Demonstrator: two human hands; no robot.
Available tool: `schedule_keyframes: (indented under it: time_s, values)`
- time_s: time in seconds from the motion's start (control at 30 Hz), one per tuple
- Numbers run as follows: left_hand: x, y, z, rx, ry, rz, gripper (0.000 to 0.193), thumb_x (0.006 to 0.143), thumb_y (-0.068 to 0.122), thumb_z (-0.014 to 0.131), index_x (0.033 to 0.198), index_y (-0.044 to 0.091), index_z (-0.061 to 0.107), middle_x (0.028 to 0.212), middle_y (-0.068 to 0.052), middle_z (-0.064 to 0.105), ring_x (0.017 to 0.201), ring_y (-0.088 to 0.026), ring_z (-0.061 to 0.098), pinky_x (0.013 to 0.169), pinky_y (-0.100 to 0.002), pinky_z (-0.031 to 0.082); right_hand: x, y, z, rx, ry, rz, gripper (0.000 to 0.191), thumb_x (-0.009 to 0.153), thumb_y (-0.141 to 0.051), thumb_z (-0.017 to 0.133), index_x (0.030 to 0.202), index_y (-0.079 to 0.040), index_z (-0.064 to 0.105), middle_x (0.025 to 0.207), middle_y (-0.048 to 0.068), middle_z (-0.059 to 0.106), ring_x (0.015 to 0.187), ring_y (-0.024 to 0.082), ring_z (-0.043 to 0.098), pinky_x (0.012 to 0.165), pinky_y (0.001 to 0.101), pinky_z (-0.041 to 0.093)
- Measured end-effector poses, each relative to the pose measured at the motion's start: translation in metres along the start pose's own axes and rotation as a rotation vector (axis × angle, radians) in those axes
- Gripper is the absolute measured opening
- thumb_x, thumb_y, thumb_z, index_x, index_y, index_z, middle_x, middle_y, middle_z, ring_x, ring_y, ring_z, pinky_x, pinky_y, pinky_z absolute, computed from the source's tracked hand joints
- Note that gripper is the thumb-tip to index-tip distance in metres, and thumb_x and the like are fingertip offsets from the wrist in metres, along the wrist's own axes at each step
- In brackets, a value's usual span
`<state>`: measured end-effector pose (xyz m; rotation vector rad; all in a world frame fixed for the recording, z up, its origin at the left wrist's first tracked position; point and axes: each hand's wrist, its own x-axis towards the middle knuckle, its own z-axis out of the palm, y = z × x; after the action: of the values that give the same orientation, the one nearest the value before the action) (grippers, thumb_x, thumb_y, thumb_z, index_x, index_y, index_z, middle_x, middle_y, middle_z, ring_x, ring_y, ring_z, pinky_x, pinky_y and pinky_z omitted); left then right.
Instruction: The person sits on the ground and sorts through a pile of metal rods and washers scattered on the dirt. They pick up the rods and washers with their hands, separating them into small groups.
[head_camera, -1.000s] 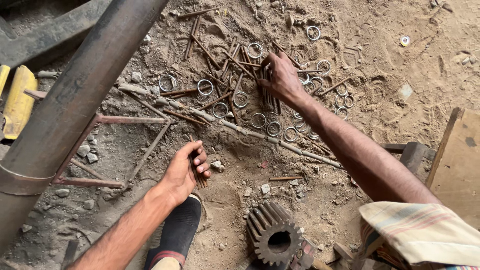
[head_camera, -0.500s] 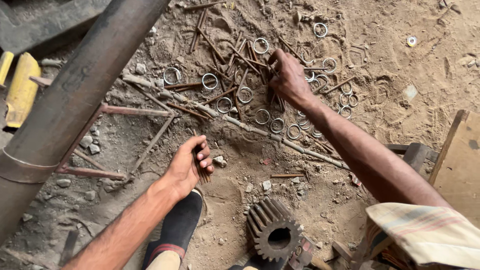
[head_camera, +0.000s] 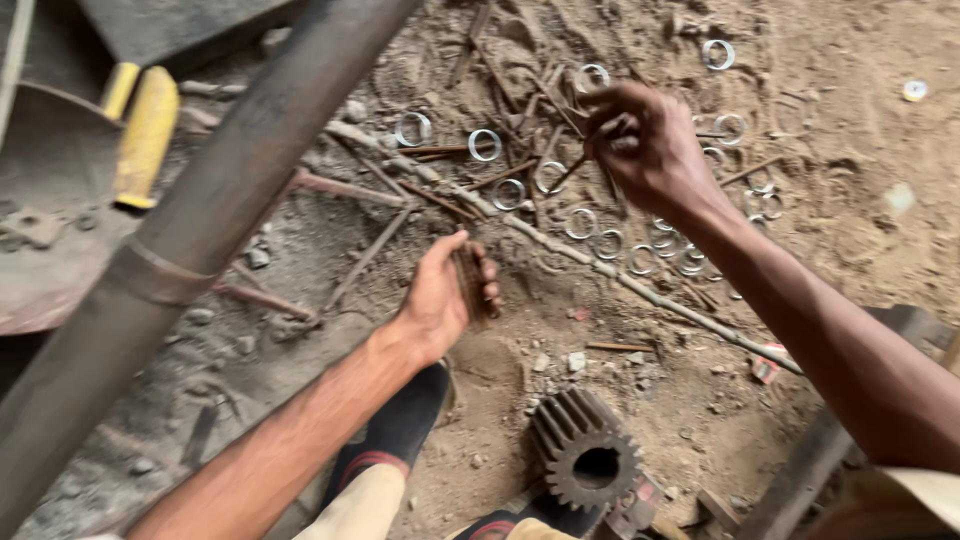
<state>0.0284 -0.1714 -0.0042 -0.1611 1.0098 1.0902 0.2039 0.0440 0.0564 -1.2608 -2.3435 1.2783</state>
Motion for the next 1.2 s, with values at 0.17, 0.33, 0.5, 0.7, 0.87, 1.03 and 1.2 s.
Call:
schedule_keyframes:
  time_s: [0.17, 0.33, 0.5, 0.7, 0.87, 1.03, 1.2]
  values:
    - [-0.013, 0.006, 0.005, 0.089, -0.017, -0.026, 0.037, 0.101, 0.049, 0.039, 0.093, 0.016, 0.053, 0.08, -0.003, 0.06, 0.069, -0.016, 0.056, 0.065, -0.037, 0.053, -0.046, -0.069, 0.044, 0.085, -0.327, -0.058, 0.034, 0.094, -0.003, 0.066, 0.126, -0.013, 0.069, 0.117, 0.008, 0.076, 0.099, 0.018, 0.078, 0.08, 0.0296, 0.063]
    - [-0.028, -0.004, 0.0, 0.085, -0.189, -0.019, 0.045, 0.1, 0.053, 0.036, 0.1, 0.014, 0.058, 0.084, -0.002, 0.059, 0.073, -0.014, 0.055, 0.071, -0.037, 0.053, -0.084, -0.09, 0.072, 0.19, -0.246, -0.412, 0.036, 0.097, 0.0, 0.068, 0.132, -0.006, 0.062, 0.117, 0.012, 0.073, 0.106, 0.024, 0.075, 0.09, 0.0401, 0.065]
    - [-0.03, -0.008, -0.003, 0.063, -0.137, -0.01, 0.058, 0.105, 0.068, 0.03, 0.1, 0.015, 0.053, 0.081, -0.001, 0.053, 0.068, -0.015, 0.051, 0.069, -0.037, 0.051, -0.092, -0.09, 0.066, 0.417, -0.132, -0.181, 0.037, 0.096, -0.004, 0.067, 0.132, -0.009, 0.064, 0.111, 0.009, 0.077, 0.095, 0.02, 0.076, 0.075, 0.0392, 0.068]
    - [-0.032, -0.006, 0.007, 0.062, 0.007, -0.045, 0.075, 0.092, 0.072, 0.012, 0.101, 0.016, 0.06, 0.087, -0.001, 0.067, 0.075, -0.014, 0.06, 0.077, -0.044, 0.05, -0.113, -0.099, 0.069, 0.373, -0.171, 0.029, 0.041, 0.09, -0.01, 0.073, 0.129, -0.01, 0.061, 0.105, 0.012, 0.077, 0.083, 0.018, 0.08, 0.071, 0.0331, 0.066]
    - [-0.028, -0.018, 0.005, -0.068, -0.091, 0.037, 0.07, 0.1, 0.074, 0.019, 0.094, 0.014, 0.055, 0.07, 0.0, 0.053, 0.062, -0.017, 0.051, 0.068, -0.04, 0.048, -0.107, -0.073, 0.061, 0.117, -0.218, 0.04, 0.023, 0.097, -0.015, 0.067, 0.118, -0.007, 0.071, 0.1, 0.013, 0.079, 0.074, 0.021, 0.079, 0.064, 0.0346, 0.064]
    - [-0.024, -0.028, -0.003, -0.074, 0.0, 0.042, 0.052, 0.104, 0.062, 0.035, 0.09, 0.015, 0.05, 0.063, 0.004, 0.04, 0.054, -0.011, 0.04, 0.053, -0.031, 0.04, -0.056, 0.008, 0.03, -0.154, 0.003, -0.049, 0.021, 0.1, -0.022, 0.068, 0.11, -0.004, 0.073, 0.105, 0.016, 0.076, 0.085, 0.021, 0.074, 0.07, 0.0349, 0.064]
    - [-0.028, -0.028, -0.004, -0.083, 0.041, 0.031, 0.049, 0.104, 0.058, 0.035, 0.089, 0.014, 0.05, 0.061, 0.005, 0.037, 0.053, -0.011, 0.037, 0.054, -0.031, 0.04, -0.039, 0.086, 0.0, -0.578, 0.095, -0.003, 0.038, 0.098, -0.035, 0.076, 0.107, 0.001, 0.071, 0.097, 0.02, 0.07, 0.083, 0.026, 0.061, 0.068, 0.0397, 0.053]
